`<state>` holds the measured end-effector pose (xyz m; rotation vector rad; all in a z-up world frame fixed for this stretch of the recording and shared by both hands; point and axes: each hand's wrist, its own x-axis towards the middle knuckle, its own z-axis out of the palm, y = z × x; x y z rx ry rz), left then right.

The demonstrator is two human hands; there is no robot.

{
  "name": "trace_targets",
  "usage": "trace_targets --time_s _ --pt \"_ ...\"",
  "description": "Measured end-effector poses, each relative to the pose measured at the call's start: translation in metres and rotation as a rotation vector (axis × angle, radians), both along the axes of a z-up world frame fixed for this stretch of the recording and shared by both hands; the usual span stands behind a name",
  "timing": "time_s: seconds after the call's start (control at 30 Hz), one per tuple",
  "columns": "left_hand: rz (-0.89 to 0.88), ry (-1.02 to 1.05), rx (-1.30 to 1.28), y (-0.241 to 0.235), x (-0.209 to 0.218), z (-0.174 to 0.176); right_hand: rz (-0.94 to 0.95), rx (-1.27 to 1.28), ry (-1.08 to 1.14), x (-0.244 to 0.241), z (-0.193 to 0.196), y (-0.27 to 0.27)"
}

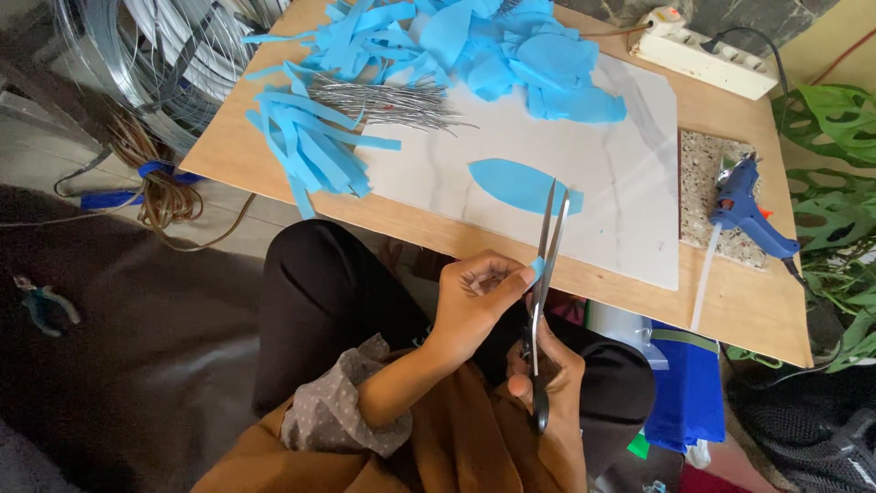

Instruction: Cutting blue foam strips into smaller pieces using scissors on a workbench.

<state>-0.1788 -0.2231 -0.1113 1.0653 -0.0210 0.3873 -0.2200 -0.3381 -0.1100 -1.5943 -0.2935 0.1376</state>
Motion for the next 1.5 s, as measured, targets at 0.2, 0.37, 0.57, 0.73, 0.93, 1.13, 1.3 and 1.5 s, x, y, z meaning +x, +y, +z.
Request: trace_targets --time_s 0.2,0.37,0.57,0.73,0.93,1.13,1.3,1.5 --pt "0.04 0.011 0.065 0.005 0.0 -0.001 -0.007 -0.001 0.028 -0.003 0.001 -0.002" --pt "0.047 -0.001 0.124 0.009 0.002 -0.003 0.003 0.044 0.105 -0.003 -0.008 -0.007" --pt "0.068 0.005 0.177 0.014 0.001 0.001 -0.024 0.062 0.125 -0.008 0.004 0.0" --pt "0.098 0.006 0.273 0.02 0.001 0.006 0.011 0.027 0.124 -0.006 -0.004 -0.008" --pt "0.109 0.096 0.251 0.024 0.003 0.009 0.047 -0.026 0.062 -0.004 -0.013 -0.016" --pt "0.093 0.059 0.159 0.03 0.003 0.012 0.03 0.062 0.089 -0.011 -0.007 -0.006" --pt "0.08 0.018 0.13 0.036 0.002 0.014 0.092 0.004 0.11 -0.005 -0.022 -0.021" --pt "0.081 0.028 0.191 0.043 0.002 0.017 0.069 -0.14 0.104 -0.004 -0.034 -0.03"
